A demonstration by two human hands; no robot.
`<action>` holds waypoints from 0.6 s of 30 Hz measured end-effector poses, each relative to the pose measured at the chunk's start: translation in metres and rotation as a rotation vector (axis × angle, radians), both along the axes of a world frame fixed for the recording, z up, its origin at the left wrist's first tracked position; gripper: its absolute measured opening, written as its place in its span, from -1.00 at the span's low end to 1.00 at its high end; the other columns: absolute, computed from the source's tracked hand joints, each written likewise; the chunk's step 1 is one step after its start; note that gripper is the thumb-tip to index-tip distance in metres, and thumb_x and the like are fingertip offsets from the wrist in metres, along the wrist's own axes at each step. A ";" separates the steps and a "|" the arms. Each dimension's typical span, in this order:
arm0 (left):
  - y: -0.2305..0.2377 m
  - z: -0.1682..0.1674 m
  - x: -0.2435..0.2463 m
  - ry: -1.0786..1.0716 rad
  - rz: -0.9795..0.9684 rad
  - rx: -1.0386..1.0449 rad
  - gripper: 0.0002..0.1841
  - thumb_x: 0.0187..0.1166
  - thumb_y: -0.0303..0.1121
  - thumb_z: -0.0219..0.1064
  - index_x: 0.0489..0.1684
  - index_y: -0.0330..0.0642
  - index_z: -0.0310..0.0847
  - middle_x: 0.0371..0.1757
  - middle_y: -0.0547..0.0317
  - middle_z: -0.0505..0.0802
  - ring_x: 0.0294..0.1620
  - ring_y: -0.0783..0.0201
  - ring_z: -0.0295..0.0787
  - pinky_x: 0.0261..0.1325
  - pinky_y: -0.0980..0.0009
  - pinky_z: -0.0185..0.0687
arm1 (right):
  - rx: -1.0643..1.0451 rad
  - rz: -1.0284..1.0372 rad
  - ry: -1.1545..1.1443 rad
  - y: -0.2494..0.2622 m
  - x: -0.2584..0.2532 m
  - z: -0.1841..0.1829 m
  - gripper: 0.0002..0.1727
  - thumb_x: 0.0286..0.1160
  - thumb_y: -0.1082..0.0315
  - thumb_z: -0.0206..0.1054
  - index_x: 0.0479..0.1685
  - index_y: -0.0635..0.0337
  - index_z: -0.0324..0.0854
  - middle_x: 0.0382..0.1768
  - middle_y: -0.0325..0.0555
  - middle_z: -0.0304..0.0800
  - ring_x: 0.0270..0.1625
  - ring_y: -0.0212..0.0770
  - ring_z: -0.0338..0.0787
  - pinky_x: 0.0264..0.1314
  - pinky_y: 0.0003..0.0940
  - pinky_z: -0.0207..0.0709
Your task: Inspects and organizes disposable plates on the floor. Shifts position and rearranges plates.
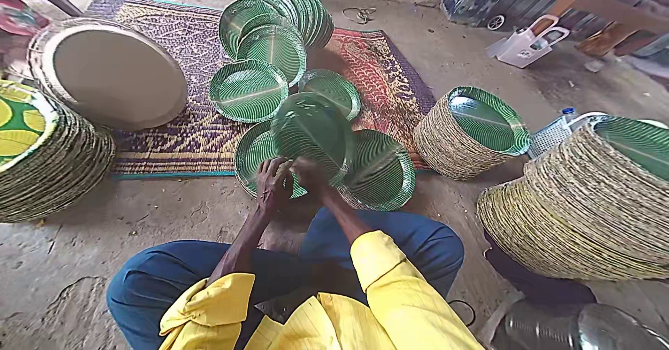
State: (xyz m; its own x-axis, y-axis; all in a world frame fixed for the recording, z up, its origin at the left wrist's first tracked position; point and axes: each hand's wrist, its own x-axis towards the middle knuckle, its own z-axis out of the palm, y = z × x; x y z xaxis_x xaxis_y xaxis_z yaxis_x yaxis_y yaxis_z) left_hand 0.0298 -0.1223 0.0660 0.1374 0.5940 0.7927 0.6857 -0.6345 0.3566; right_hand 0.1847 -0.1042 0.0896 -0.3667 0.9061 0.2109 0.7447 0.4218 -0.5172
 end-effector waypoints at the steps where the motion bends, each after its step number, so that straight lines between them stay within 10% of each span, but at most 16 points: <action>1: -0.002 0.001 -0.003 0.039 0.009 -0.021 -0.71 0.52 -0.41 0.22 0.03 -0.25 0.83 0.13 -0.16 0.87 0.25 -0.14 0.78 0.38 -0.07 0.55 | -0.121 0.089 -0.071 -0.008 -0.014 -0.007 -0.72 0.55 0.50 0.27 0.12 0.43 0.76 0.08 0.30 0.85 0.21 0.23 0.83 0.35 0.17 0.60; 8: -0.006 -0.019 -0.007 0.627 -0.054 -1.115 -0.46 0.89 -0.08 -0.16 0.42 -0.26 0.63 0.36 -0.30 0.77 0.49 -0.28 0.61 0.64 -0.28 0.21 | -0.328 0.170 -0.269 -0.007 0.010 -0.044 -0.66 0.68 0.35 0.22 0.17 0.40 0.76 0.24 0.26 0.79 0.42 0.20 0.70 0.58 0.16 0.38; 13: -0.009 -0.021 0.007 0.765 -0.108 -1.127 -0.62 0.76 -0.16 0.14 0.31 -0.17 0.70 0.40 -0.22 0.73 0.50 -0.29 0.56 0.52 -0.32 0.30 | -0.238 -0.612 -0.010 0.026 0.077 -0.035 -0.56 0.64 0.07 0.38 0.25 0.24 0.75 0.27 0.24 0.75 0.27 0.18 0.78 0.38 0.16 0.59; 18: -0.006 -0.024 0.006 0.679 -0.148 -1.063 -0.54 0.77 -0.06 0.13 0.39 -0.18 0.66 0.39 -0.20 0.74 0.50 -0.21 0.59 0.62 -0.23 0.23 | -0.483 -0.744 -0.060 0.025 0.095 -0.041 -0.33 0.55 -0.06 0.45 0.47 0.26 0.58 0.36 0.22 0.72 0.43 0.14 0.71 0.49 0.09 0.52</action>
State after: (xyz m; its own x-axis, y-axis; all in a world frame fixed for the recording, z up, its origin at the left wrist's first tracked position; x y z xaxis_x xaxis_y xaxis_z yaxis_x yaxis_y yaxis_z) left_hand 0.0357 -0.1284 0.0417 0.4470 0.8356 -0.3194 0.8769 -0.3388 0.3410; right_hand 0.2796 -0.0794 0.0486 0.3540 0.8993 -0.2568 0.7706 -0.4361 -0.4647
